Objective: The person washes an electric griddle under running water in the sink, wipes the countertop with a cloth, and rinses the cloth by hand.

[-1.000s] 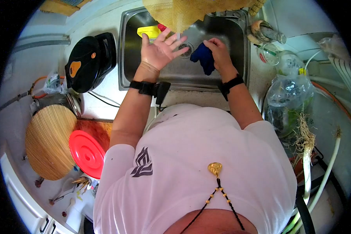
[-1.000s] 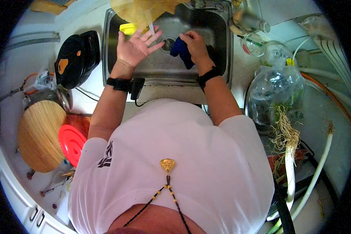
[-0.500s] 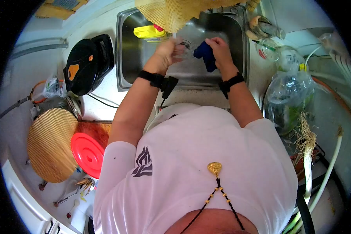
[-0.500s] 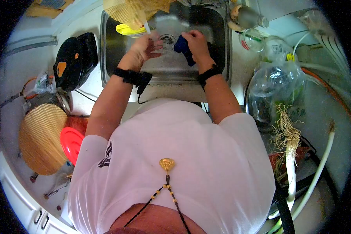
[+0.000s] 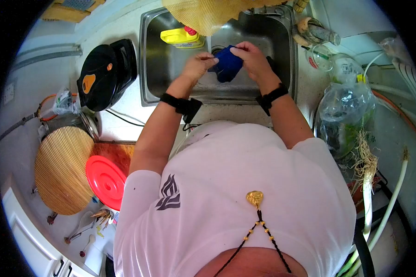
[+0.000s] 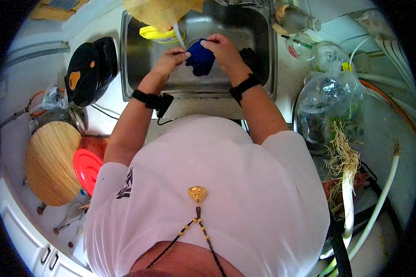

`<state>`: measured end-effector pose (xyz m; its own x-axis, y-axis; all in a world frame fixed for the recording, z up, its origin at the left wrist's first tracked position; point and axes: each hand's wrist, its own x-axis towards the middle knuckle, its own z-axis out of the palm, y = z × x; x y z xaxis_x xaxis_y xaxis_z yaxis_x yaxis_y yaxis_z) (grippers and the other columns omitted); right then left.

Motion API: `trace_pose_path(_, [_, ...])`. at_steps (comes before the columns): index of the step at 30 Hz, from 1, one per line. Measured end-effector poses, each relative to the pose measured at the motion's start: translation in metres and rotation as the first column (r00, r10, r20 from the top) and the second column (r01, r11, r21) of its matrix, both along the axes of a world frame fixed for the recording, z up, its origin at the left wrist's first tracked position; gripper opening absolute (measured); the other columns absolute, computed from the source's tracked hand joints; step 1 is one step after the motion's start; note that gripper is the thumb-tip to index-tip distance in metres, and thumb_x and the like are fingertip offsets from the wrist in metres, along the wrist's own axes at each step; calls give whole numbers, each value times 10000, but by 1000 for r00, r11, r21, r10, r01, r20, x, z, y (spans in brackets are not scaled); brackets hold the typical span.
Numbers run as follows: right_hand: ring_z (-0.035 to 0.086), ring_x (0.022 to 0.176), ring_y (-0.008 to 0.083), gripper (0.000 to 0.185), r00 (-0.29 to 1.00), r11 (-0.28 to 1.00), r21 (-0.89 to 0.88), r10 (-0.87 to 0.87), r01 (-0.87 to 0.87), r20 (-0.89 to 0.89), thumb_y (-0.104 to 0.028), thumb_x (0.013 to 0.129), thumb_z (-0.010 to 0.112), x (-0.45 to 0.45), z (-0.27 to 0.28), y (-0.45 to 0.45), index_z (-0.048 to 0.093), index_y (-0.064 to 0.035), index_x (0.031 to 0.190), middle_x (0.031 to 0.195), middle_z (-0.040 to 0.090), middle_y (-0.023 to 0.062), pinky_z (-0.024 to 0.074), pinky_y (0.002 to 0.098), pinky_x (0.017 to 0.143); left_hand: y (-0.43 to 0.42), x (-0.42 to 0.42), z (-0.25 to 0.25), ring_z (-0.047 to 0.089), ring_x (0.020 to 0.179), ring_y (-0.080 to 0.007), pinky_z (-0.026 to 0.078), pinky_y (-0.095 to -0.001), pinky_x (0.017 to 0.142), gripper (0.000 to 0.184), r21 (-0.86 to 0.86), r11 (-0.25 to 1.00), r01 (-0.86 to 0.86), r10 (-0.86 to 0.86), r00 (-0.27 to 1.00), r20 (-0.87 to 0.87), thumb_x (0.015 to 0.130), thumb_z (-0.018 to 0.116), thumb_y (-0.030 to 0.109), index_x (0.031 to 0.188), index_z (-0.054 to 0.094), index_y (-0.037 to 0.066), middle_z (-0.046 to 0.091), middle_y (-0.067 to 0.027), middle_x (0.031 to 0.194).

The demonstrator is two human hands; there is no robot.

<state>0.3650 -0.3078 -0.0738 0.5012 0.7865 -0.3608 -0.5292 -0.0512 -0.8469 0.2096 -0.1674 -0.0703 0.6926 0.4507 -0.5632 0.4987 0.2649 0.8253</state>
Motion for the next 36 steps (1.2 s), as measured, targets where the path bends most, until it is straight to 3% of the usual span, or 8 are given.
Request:
trace_pose_path(5, [516, 686, 104, 205, 895, 980, -180, 155, -86, 417, -257, 831, 696, 3, -5, 4, 612, -71, 841, 736, 563, -4, 434, 258, 625, 17, -9, -7, 544, 731, -121, 440, -266, 686, 162, 33, 979, -203, 199, 975, 103, 816, 697, 151, 949, 646, 73, 629, -19, 849])
trace_pose_path(7, [503, 672, 105, 241, 639, 959, -241, 277, -146, 718, -274, 819, 704, 9, -6, 1, 627, -48, 794, 701, 553, 6, 432, 267, 615, 23, -12, 0, 572, 726, -135, 457, -265, 692, 149, -332, 838, -433, 500, 853, 150, 834, 666, 138, 966, 618, 88, 622, -9, 843])
trace_pose_path(16, [644, 895, 315, 291, 149, 567, -779, 823, -267, 548, -279, 745, 729, 24, -15, -21, 688, -87, 961, 925, 676, 139, 511, 421, 781, 39, -24, 37, 626, 832, -156, 499, -275, 739, 185, -353, 888, -294, 403, 867, 292, 822, 646, 37, 995, 604, 88, 643, -23, 895])
trace_pose_path(20, [596, 1009, 340, 454, 317, 686, -677, 725, -267, 611, -218, 728, 735, 3, -2, -18, 613, -48, 1131, 1041, 632, 163, 474, 409, 877, 22, -7, 35, 604, 827, -134, 481, -265, 762, 191, -305, 933, -190, 279, 918, 281, 815, 661, 46, 995, 635, 105, 637, 7, 897])
trace_pose_path(23, [449, 1225, 358, 652, 329, 975, -37, 109, -217, 938, -197, 679, 734, -3, 5, -4, 498, -73, 1274, 1320, 465, 183, 365, 398, 1039, 0, 3, 43, 559, 868, -97, 451, -244, 789, 163, 91, 990, 109, -123, 977, 173, 808, 680, 79, 965, 638, 69, 621, 17, 914])
trace_pose_path(26, [568, 963, 358, 234, 200, 950, -123, 185, -287, 962, -185, 734, 676, 1, 5, 7, 603, -49, 909, 977, 615, 162, 448, 439, 822, 4, 9, 33, 561, 897, -118, 448, -250, 821, 209, 418, 874, 249, -367, 901, 230, 775, 651, 32, 982, 618, 41, 612, -7, 899])
trace_pose_path(28, [590, 774, 360, 210, 462, 963, -87, 200, -254, 864, -209, 765, 678, 1, 2, 4, 591, -45, 863, 812, 607, 183, 460, 413, 670, 7, 11, 37, 572, 875, -138, 455, -258, 813, 225, 433, 870, 237, -368, 897, 247, 756, 603, -17, 974, 607, 38, 607, -20, 888])
trace_pose_path(36, [587, 741, 323, 127, 499, 963, 143, -11, -228, 867, -97, 786, 632, -16, 42, 9, 557, -29, 863, 799, 593, 164, 466, 366, 672, 27, 2, 29, 617, 788, -275, 480, -344, 713, 204, 819, 527, 229, -334, 941, -49, 711, 567, -28, 899, 587, 49, 611, -128, 797])
